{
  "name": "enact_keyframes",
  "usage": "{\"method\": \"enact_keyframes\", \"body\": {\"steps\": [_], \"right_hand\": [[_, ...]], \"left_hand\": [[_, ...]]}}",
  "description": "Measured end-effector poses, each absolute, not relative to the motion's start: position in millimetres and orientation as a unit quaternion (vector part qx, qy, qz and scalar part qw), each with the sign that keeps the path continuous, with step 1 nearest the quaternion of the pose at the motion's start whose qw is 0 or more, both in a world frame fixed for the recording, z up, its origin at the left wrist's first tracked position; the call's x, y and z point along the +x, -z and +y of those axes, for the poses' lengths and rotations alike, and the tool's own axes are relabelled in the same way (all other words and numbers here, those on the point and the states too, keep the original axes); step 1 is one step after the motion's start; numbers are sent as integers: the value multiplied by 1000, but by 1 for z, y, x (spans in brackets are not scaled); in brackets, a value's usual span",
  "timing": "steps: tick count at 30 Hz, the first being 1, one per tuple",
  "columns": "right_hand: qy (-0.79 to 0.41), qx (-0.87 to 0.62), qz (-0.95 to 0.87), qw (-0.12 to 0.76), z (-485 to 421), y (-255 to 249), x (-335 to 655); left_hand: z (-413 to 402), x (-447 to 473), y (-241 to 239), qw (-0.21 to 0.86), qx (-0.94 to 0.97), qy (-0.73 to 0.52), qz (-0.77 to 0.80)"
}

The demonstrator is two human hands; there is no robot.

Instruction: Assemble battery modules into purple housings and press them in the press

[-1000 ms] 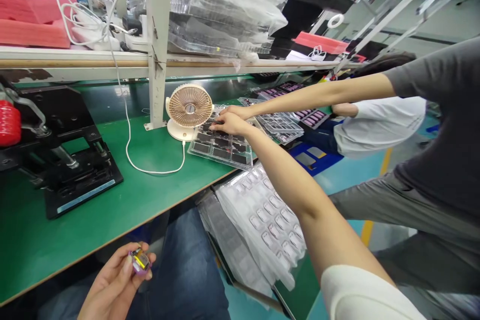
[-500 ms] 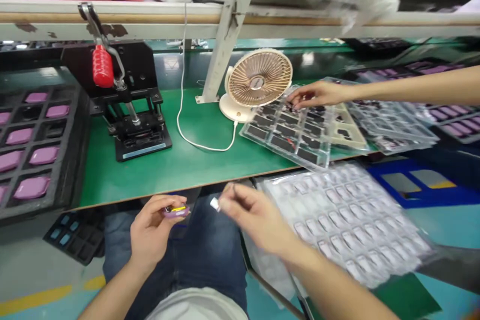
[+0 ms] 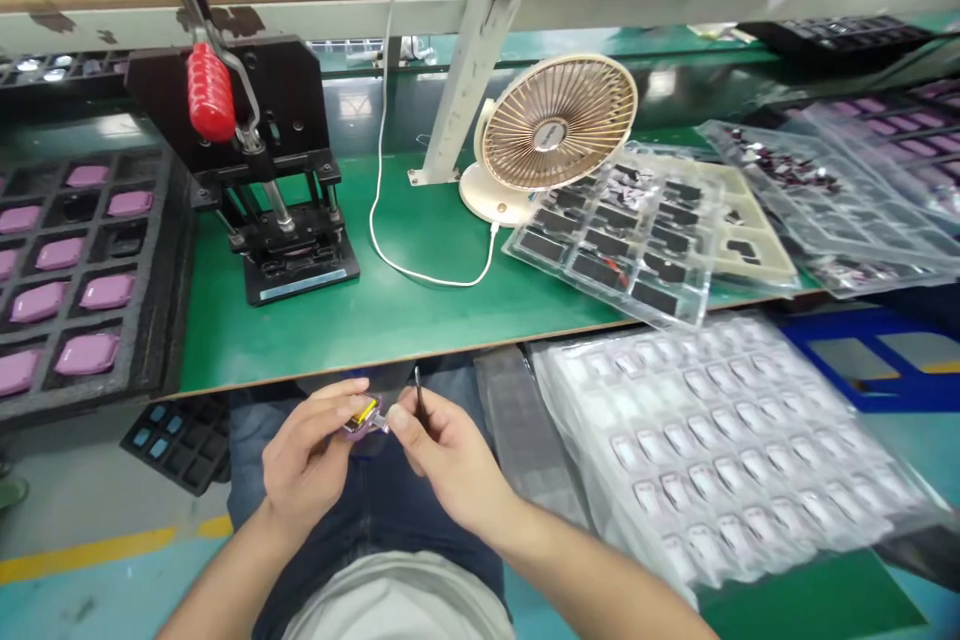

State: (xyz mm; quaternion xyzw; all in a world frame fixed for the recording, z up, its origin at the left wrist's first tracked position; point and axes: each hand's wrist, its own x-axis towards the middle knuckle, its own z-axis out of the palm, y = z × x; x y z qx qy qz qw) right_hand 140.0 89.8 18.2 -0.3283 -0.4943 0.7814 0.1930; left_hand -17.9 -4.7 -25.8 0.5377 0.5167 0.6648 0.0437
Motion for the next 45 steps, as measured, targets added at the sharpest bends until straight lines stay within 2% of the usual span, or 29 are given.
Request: {"method": "enact_keyframes", "body": {"steps": [4, 11, 17, 24, 32, 39, 45], "right_hand": [[-768, -322, -516, 200, 91, -16, 137], [-661, -279, -632, 293, 90, 1, 138], [-768, -278, -520, 250, 86, 4, 138], [-719, -291, -562, 288, 84, 8, 139], [-766, -289, -510, 264, 87, 20, 133], [-843, -215, -465, 161, 99, 26, 134], [-841, -178, -490, 146, 101, 21, 140]], "left_hand": [[-4, -22, 24, 16, 566, -642, 517], [-7, -25, 18, -13, 622, -592, 513], [-5, -23, 16, -8, 611, -606, 509], [-1, -17, 10, -40, 599, -611, 515], [-2, -13, 13, -19, 599, -609, 520], [-6, -12, 25, 52, 562, -635, 528], [0, -12, 24, 64, 531, -644, 546]]}}
